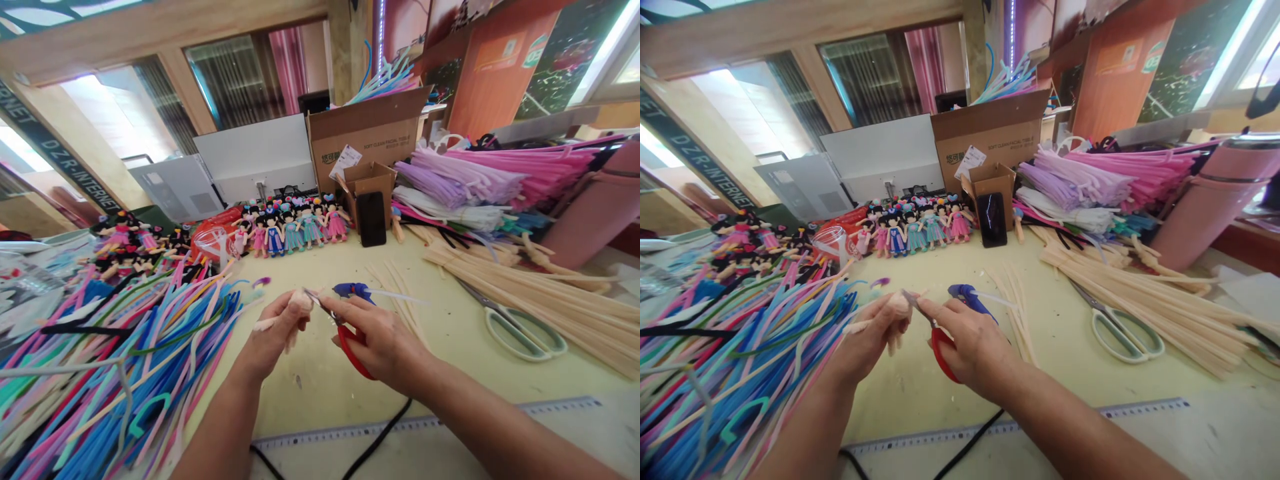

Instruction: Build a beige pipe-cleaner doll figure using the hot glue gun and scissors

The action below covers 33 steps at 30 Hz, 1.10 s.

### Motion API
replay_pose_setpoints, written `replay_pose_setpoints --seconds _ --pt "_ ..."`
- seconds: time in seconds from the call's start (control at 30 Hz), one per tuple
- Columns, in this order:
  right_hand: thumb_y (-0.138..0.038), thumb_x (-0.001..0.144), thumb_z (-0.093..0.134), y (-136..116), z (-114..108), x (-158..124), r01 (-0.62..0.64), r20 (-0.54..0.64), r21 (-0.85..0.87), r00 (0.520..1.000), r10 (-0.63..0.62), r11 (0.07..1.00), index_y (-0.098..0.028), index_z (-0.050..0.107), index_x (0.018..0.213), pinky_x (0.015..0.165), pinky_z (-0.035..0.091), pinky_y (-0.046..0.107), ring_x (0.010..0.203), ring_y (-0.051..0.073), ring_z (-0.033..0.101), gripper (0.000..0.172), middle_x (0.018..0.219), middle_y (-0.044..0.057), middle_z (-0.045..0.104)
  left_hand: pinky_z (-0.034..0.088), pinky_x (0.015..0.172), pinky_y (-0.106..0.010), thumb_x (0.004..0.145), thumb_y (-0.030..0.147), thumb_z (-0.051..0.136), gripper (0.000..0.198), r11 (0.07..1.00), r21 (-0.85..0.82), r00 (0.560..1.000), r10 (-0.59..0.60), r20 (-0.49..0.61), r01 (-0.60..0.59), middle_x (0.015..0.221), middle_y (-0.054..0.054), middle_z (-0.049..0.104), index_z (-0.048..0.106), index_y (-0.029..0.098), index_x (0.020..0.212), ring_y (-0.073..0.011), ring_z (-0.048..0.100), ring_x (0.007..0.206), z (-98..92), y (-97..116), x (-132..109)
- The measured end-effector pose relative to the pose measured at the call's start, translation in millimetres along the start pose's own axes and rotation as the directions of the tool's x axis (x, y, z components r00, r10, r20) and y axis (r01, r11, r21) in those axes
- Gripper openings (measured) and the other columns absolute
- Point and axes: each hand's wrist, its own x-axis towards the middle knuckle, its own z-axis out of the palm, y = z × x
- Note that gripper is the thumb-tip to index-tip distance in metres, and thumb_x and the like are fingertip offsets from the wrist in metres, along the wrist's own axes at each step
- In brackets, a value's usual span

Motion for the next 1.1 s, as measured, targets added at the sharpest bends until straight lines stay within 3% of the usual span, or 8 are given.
replay_pose_setpoints --seconds 0.13,0.43,0.77,1.1 --pt "-0.017 0.086 0.054 1 -2 1 -0.003 -0.098 0.097 0.995 0.012 0.995 -0.023 0.049 0.144 0.085 0.055 0.036 0.095 0.021 0.066 0.058 0.108 0.009 0.069 0.046 0.068 -0.028 0.087 0.064 0.049 0.054 0.994 -0.105 0.999 0.025 -0.047 -0.030 0.079 -0.004 0.061 0.068 0.016 0.102 -0.0169 0.054 0.073 -0.2 -5 0" --pt "-0.015 0.085 0.056 -10 -5 1 -0.040 -0.015 0.118 0.999 0.042 0.992 -0.028 0.048 0.146 0.081 0.054 0.033 0.089 0.019 0.064 0.062 0.105 0.007 0.067 0.043 0.067 -0.027 0.085 0.062 0.056 0.052 0.996 0.038 0.996 0.076 -0.055 -0.074 0.088 -0.005 0.064 0.066 0.018 0.112 -0.0185 0.054 0.079 -6.5 -12 1" --pt "-0.015 0.090 0.047 -10 1 -2 0.000 0.004 -0.006 1.000 0.000 1.000 -0.030 0.037 0.152 0.077 0.058 0.035 0.091 0.020 0.064 0.064 0.104 0.008 0.064 0.046 0.076 -0.029 0.076 0.064 0.067 0.052 0.995 0.000 0.988 0.103 -0.113 -0.104 0.090 -0.004 0.066 0.069 0.019 0.102 -0.0182 0.055 0.081 0.7 -2 0" --pt "-0.013 0.090 0.048 -8 12 -4 0.002 -0.030 -0.065 1.000 -0.004 0.998 -0.028 0.043 0.149 0.083 0.059 0.038 0.094 0.022 0.066 0.062 0.108 0.009 0.066 0.045 0.079 -0.029 0.069 0.063 0.074 0.053 0.991 -0.070 0.982 0.098 -0.161 -0.111 0.083 -0.003 0.065 0.074 0.018 0.097 -0.0181 0.053 0.079 2.7 -6 2"
